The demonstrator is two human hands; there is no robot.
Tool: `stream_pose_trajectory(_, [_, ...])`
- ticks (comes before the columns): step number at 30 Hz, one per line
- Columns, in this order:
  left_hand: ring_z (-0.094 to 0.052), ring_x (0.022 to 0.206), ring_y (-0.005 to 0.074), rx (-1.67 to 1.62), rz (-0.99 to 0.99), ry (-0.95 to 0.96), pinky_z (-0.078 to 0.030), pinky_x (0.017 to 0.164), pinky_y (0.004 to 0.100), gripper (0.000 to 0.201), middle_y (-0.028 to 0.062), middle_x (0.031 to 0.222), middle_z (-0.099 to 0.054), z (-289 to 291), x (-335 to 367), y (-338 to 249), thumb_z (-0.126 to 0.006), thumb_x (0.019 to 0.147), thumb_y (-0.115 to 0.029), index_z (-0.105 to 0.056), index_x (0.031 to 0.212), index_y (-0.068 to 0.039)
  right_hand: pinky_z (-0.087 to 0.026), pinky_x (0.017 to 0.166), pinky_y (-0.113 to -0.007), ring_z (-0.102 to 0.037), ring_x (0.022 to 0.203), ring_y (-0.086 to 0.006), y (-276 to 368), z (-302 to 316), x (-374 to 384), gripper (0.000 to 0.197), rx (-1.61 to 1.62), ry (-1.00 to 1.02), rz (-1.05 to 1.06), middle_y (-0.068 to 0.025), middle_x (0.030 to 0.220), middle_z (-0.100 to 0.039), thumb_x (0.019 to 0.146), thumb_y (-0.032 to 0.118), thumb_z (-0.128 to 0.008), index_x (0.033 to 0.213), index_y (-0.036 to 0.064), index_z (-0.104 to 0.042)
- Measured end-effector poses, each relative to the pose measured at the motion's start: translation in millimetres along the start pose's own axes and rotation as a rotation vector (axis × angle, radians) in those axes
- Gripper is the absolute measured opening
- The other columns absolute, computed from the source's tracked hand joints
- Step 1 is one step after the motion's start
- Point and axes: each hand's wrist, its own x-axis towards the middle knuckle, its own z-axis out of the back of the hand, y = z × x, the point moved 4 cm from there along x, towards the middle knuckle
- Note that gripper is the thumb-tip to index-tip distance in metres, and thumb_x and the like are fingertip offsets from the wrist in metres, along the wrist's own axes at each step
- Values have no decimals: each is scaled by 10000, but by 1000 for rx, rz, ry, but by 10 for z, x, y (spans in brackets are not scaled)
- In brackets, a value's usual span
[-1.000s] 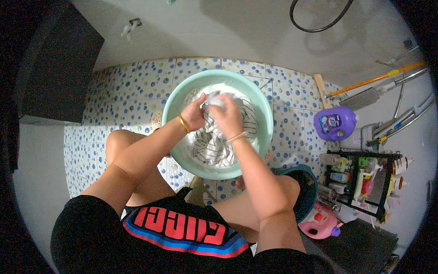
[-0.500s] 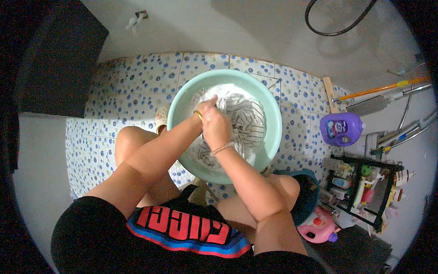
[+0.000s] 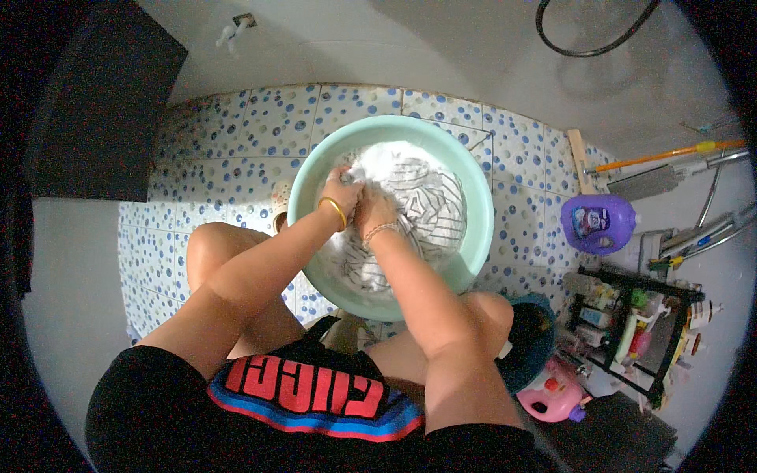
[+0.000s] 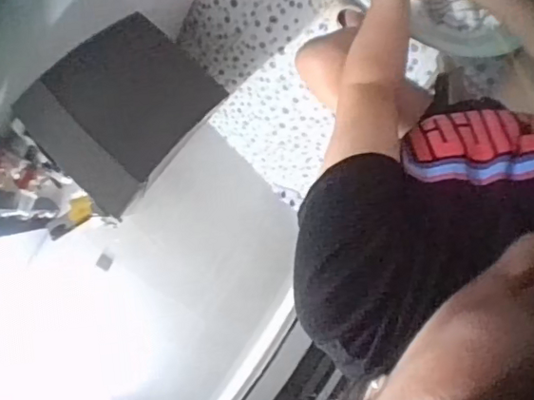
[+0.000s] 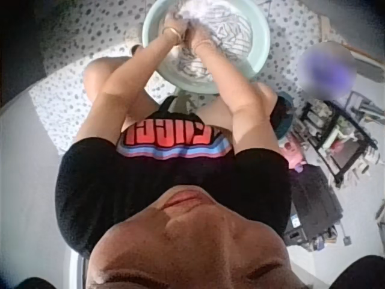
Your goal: The person sits on the floor and hand-washes a striped garment in a light green basin filled with soapy water. They repeatedly submerge, agitate, and wring the fabric by hand to clean it.
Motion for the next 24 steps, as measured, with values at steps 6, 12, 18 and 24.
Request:
stream_pose_trajectory(6, [-514,821,213,99,-20,98,-433,677,322,397,154,1016,-514,-122,236,328,-528,751,-87,-418,1129,-36,-412,761,-373,-518,873,-368,-557,-31,239,273,234,9,-471,-247,904,-544,685,91,-474,914,-45,-534])
stream_pose_trajectory(12, [-518,870,245,-616,394,379,-428,738,330,372,147,1013,-525,-244,310,280,-358,869,-333,-459,1075,-41,-428,678,-402,-553,774,-348,275,830,33,392,547,-85,-315,-198,805,-580,732,413,-545,876,50,-579])
stream_pose_trajectory(18, [-507,854,261,-434,412,404,-404,727,408,358,133,959,-546,-541,-252,-105,-356,867,-333,-476,1046,-47,-403,583,-435,-518,625,-399,-209,873,11,399,368,-347,-411,-236,647,-536,824,330,-447,663,-24,-535])
stream_pose_trajectory(24, [-540,690,237,-768,401,659,-436,630,355,429,138,768,-576,-726,205,299,-333,872,-390,-537,895,-13,-419,590,-432,-531,640,-390,362,1181,-276,397,399,-375,-70,-246,660,-535,827,325,-431,659,-16,-549])
